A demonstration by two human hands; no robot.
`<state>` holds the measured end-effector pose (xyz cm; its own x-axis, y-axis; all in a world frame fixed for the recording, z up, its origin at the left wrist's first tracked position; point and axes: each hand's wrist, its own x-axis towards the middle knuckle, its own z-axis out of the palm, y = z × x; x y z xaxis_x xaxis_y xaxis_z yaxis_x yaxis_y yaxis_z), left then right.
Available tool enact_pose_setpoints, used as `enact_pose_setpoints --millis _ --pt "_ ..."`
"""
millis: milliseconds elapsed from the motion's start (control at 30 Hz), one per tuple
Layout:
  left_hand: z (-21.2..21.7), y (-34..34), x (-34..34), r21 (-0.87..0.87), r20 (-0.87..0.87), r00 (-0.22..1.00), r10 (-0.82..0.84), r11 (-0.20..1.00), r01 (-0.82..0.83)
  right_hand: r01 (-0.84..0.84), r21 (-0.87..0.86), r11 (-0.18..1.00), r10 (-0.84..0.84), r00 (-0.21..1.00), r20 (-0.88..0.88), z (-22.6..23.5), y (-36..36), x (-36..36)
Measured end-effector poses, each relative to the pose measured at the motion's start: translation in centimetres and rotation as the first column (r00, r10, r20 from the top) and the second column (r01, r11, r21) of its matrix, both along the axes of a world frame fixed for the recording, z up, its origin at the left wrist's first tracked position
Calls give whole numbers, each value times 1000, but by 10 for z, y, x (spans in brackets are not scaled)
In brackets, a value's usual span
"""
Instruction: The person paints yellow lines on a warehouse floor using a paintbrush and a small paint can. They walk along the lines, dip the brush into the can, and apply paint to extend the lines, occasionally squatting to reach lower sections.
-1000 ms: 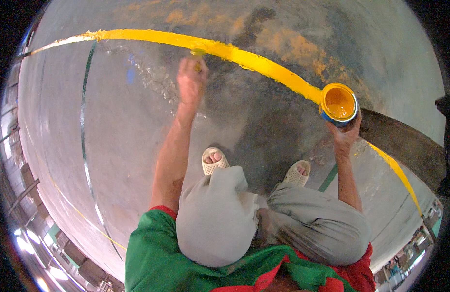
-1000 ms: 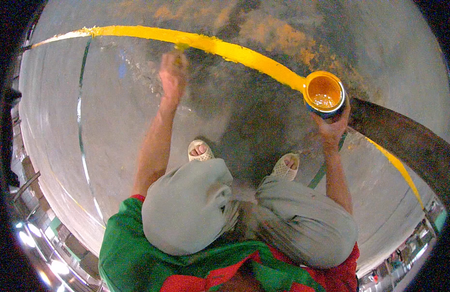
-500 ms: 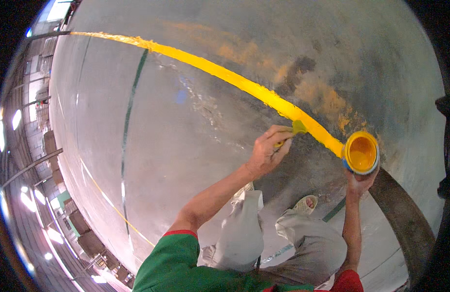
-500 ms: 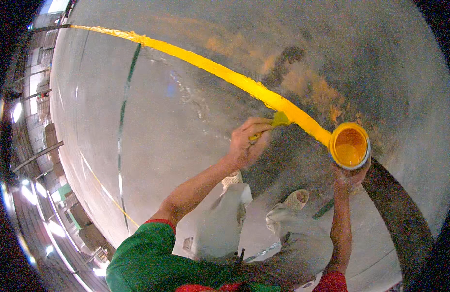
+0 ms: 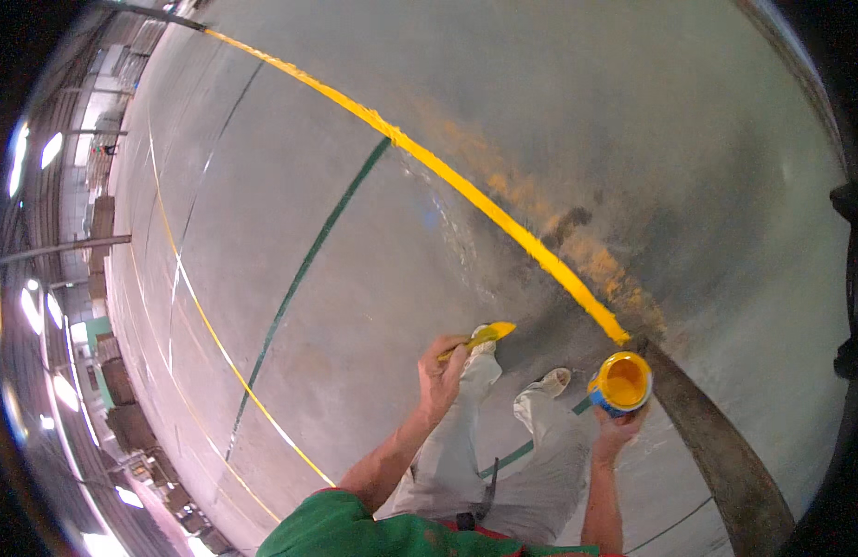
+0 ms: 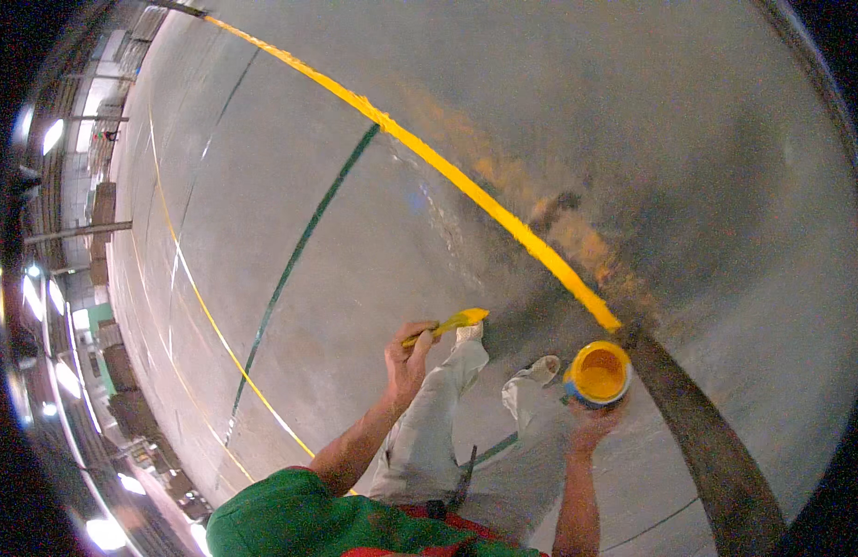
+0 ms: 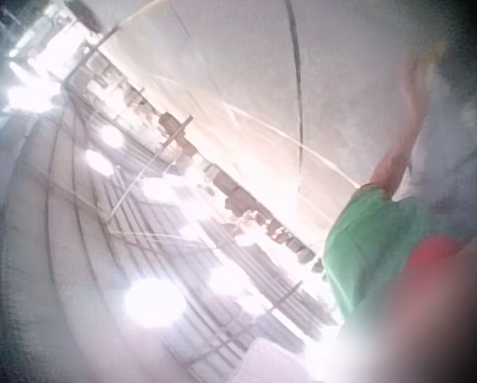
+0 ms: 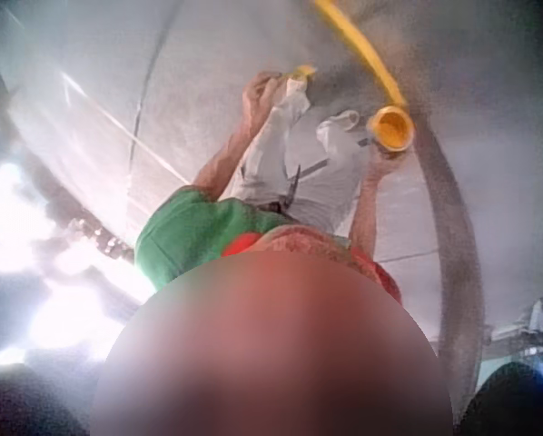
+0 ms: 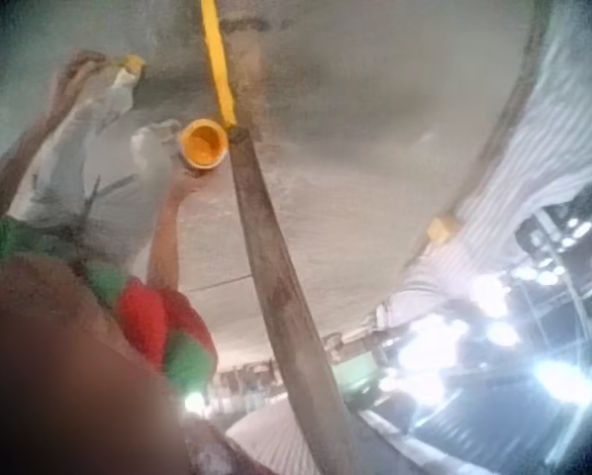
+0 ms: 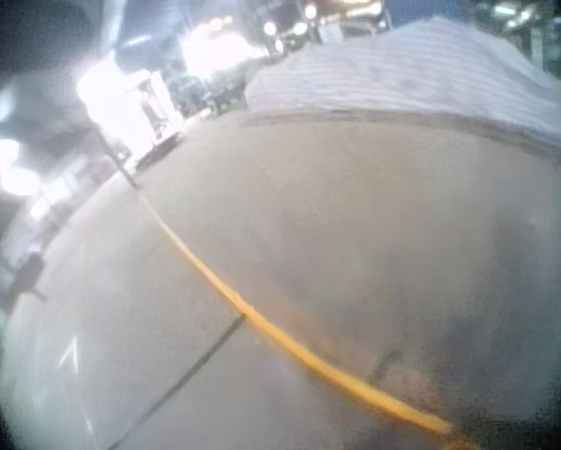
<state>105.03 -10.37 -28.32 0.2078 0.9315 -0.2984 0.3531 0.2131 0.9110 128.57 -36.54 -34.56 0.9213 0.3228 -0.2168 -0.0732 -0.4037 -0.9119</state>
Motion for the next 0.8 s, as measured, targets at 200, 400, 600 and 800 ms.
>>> enact_pose_setpoints --millis 200,400,600,800 --pt "164 -30 -47 115 33 976 217 969 -220 -139 215 967 164 981 -105 165 43 -46" --pt "292 16 -100 589 -133 972 196 804 -82 -323 349 880 353 935 -26 263 97 -54" --pt "432 131 -204 929 -279 933 228 311 201 -384 304 872 391 920 41 301 174 -63" --pt "617 178 -293 877 -434 821 371 -35 480 -432 317 844 411 902 133 354 285 -136"
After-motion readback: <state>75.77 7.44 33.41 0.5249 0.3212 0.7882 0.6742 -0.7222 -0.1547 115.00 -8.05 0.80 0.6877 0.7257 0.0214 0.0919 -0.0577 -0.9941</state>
